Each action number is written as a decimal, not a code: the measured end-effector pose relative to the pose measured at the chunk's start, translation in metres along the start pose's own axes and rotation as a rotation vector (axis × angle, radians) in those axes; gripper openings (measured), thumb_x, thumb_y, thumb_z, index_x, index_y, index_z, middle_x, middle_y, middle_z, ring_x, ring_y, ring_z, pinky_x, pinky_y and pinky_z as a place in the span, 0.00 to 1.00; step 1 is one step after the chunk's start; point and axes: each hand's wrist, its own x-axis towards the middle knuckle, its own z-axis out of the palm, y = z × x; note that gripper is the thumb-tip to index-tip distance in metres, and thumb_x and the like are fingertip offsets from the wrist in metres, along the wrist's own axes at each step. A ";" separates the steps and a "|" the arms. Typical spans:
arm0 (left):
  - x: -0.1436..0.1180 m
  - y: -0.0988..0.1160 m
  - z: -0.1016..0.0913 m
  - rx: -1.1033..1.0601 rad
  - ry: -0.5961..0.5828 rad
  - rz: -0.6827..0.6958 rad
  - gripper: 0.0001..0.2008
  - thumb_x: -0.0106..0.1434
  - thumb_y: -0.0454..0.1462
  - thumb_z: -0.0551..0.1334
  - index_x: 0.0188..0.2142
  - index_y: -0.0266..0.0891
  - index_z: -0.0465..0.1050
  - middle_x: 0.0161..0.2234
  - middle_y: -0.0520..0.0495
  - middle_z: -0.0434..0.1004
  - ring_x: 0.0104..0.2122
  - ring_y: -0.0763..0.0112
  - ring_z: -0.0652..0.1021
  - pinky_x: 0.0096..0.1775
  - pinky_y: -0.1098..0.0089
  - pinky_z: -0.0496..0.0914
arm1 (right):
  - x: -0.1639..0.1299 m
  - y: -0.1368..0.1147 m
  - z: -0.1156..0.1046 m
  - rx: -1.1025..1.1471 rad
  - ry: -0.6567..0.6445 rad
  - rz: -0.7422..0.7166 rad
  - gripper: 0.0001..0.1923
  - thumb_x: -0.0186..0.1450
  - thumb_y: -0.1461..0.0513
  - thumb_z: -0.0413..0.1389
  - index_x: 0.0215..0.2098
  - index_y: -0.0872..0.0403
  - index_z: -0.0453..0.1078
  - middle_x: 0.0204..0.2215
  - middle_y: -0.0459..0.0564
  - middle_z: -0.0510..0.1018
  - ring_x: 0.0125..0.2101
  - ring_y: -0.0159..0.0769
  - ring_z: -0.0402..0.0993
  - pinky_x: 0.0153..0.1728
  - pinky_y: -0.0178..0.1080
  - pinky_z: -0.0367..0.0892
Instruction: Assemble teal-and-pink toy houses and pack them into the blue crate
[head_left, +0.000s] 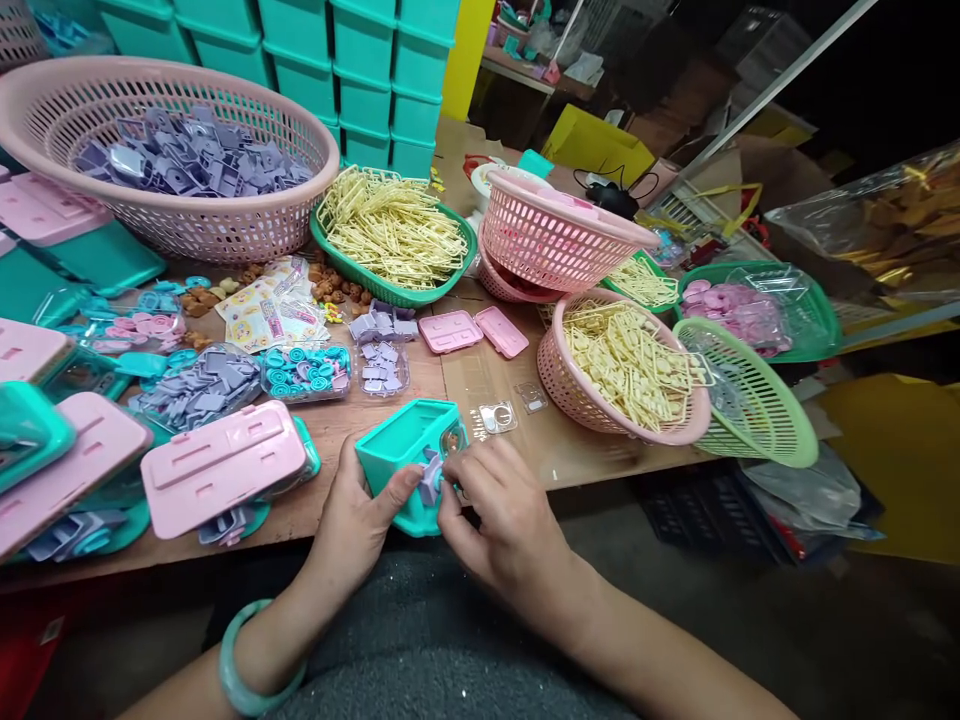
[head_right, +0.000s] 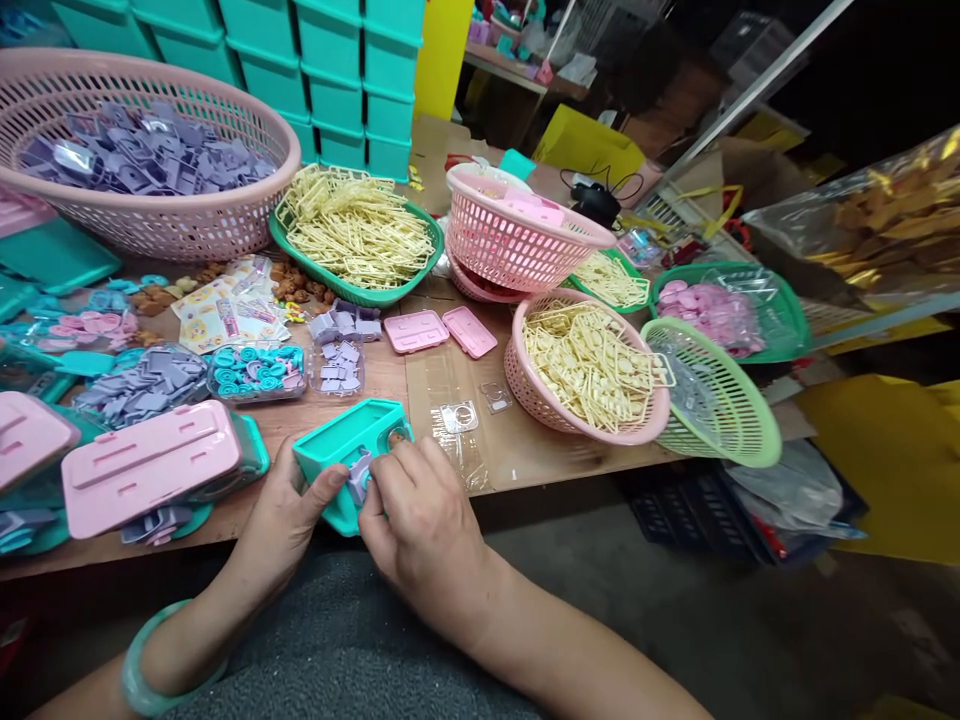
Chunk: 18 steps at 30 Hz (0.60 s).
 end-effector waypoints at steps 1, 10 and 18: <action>0.000 -0.001 -0.001 0.012 0.003 0.006 0.27 0.53 0.54 0.74 0.42 0.41 0.68 0.35 0.51 0.79 0.37 0.65 0.78 0.38 0.69 0.72 | -0.002 -0.001 0.002 0.030 0.023 0.012 0.09 0.70 0.69 0.51 0.34 0.52 0.67 0.28 0.50 0.73 0.30 0.40 0.66 0.33 0.43 0.62; 0.020 -0.003 -0.009 -0.188 -0.129 -0.201 0.24 0.62 0.56 0.65 0.46 0.40 0.70 0.41 0.46 0.80 0.47 0.55 0.78 0.47 0.60 0.73 | -0.008 0.053 0.027 0.587 0.336 0.472 0.13 0.74 0.52 0.51 0.49 0.50 0.70 0.46 0.53 0.76 0.48 0.41 0.74 0.49 0.44 0.69; 0.034 -0.001 -0.012 0.035 -0.212 0.090 0.35 0.51 0.45 0.75 0.56 0.42 0.68 0.54 0.40 0.77 0.57 0.48 0.75 0.55 0.60 0.69 | -0.011 0.079 0.051 0.847 0.203 0.470 0.23 0.77 0.46 0.41 0.54 0.49 0.70 0.49 0.53 0.78 0.51 0.41 0.75 0.54 0.44 0.70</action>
